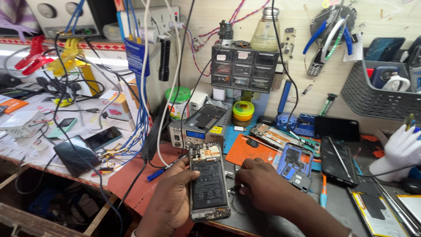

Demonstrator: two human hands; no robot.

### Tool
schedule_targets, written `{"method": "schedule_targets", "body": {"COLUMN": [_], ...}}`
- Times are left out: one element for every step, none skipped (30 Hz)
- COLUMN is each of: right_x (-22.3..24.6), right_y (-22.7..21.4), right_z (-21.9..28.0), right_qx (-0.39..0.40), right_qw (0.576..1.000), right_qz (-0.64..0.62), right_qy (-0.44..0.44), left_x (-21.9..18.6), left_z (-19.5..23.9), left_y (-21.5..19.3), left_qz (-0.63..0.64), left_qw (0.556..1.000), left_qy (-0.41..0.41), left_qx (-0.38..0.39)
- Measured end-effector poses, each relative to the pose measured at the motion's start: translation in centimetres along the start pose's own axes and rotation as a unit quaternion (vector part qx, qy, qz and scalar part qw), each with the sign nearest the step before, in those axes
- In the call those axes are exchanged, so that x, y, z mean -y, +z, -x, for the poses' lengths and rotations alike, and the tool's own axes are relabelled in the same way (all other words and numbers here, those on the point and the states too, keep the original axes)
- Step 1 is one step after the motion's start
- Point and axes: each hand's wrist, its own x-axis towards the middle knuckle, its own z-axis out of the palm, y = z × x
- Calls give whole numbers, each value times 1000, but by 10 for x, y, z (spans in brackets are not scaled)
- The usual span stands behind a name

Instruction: The person uses a screwdriver to remove screws from a disassembled mobile phone, then picks up a blue plastic phone frame and aligns it with the phone's internal components. The person continues to manipulate the frame and phone parts on a cluttered workbench.

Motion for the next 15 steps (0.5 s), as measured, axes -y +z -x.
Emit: {"method": "schedule_targets", "body": {"right_x": [0,-1,-2,-4,-7,-10,-16,-23,-31,-41,-51,-61,-72,-81,-90], "right_y": [0,1,2,4,5,6,5,3,2,1,3,6,11,18,27], "right_z": [1,3,6,11,16,24,33,42,53,64,75,84,95,106,115], "right_qx": [12,23,25,27,27,-19,-65,-112,-128,-143,-159,-165,-171,-176,-185], "right_qw": [1000,1000,1000,999,999,999,995,987,978,967,952,926,891,849,841], "right_qz": [-1,-1,4,9,16,-20,-52,-84,-113,-142,-173,-252,-329,-403,-424], "right_qy": [1,2,8,14,23,42,60,77,117,156,195,228,261,292,280], "left_x": [0,0,2,4,6,9,14,17,23,31,38,45,52,59,65], "left_z": [1,2,1,2,0,0,-1,-3,-3,-3,-3,-3,-3,-3,-3], "left_y": [0,-1,-1,-1,0,1,3,6,8,12,15,20,26,32,39], "left_qz": [-1,-2,0,1,3,9,19,28,34,39,43,49,55,60,73], "left_qw": [1000,1000,1000,1000,1000,1000,1000,999,999,999,999,998,997,995,994], "left_qy": [-6,-11,-9,-8,-6,-12,-15,-18,-19,-19,-18,-25,-33,-40,-31], "left_qx": [-1,-2,2,5,11,10,9,8,12,17,19,33,48,62,81]}}
